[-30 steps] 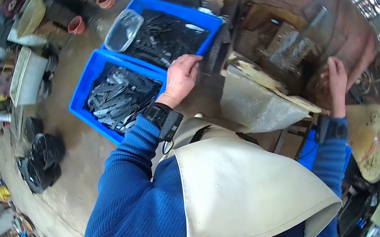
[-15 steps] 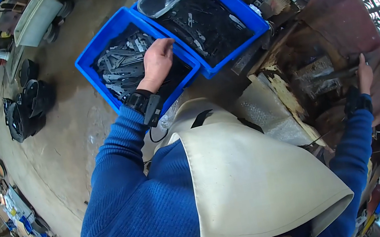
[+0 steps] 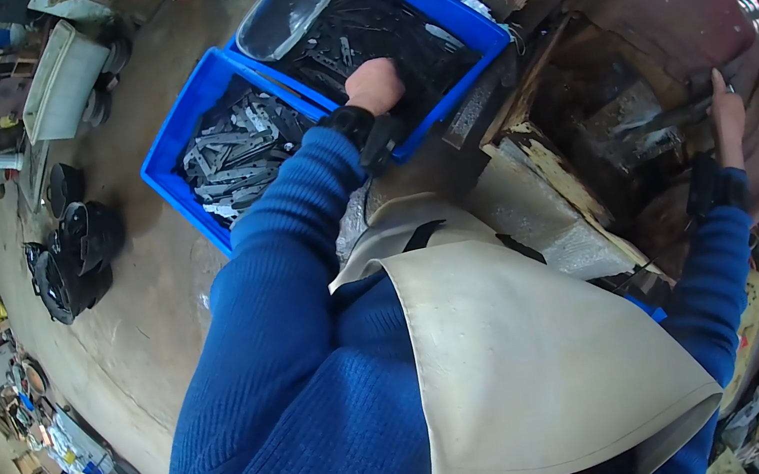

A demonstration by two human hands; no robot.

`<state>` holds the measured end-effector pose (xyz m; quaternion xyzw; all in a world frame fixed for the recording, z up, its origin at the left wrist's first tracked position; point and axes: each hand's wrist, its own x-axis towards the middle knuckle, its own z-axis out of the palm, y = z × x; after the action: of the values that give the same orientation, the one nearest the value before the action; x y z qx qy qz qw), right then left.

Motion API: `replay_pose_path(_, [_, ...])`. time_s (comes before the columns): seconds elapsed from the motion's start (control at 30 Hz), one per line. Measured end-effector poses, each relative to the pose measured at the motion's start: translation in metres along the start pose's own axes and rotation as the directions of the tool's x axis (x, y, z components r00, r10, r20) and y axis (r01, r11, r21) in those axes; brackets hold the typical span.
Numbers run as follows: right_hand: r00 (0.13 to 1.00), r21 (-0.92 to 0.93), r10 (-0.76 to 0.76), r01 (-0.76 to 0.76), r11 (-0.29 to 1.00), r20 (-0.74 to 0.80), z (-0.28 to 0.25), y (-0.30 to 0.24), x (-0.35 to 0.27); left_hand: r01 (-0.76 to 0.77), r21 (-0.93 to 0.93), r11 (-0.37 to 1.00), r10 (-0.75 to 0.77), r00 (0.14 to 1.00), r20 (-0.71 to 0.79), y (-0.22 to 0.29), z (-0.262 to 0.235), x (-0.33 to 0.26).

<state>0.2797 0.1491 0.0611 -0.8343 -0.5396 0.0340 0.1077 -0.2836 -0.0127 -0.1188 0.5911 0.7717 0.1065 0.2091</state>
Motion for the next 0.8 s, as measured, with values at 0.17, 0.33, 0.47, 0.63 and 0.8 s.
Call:
replay_pose_path(0.17, [1.0,0.032,-0.001,0.0,0.999,0.018,-0.006,-0.006,-0.008,0.013,0.119,0.993,-0.029,0.991,0.131,0.002,0.035,0.028])
replay_pose_path(0.33, [0.999,0.039,-0.017,0.016,0.999,0.031,-0.007,-0.003,-0.01,0.034,0.096,0.995,-0.047,0.988,0.146,-0.002,0.044,0.036])
replay_pose_path(0.47, [0.999,0.036,-0.017,0.016,0.999,0.039,-0.007,-0.006,-0.011,0.065,-0.011,0.998,-0.064,0.991,0.114,-0.011,0.049,0.037])
replay_pose_path(0.63, [0.999,0.01,-0.03,0.03,0.999,-0.023,-0.004,0.001,-0.004,-0.172,-0.334,0.927,0.168,0.985,-0.04,-0.026,0.038,0.043])
replay_pose_path(0.8, [1.0,0.013,0.005,-0.005,1.0,-0.026,-0.007,0.009,-0.015,0.052,-0.928,0.37,0.009,0.998,0.059,0.01,-0.007,0.037])
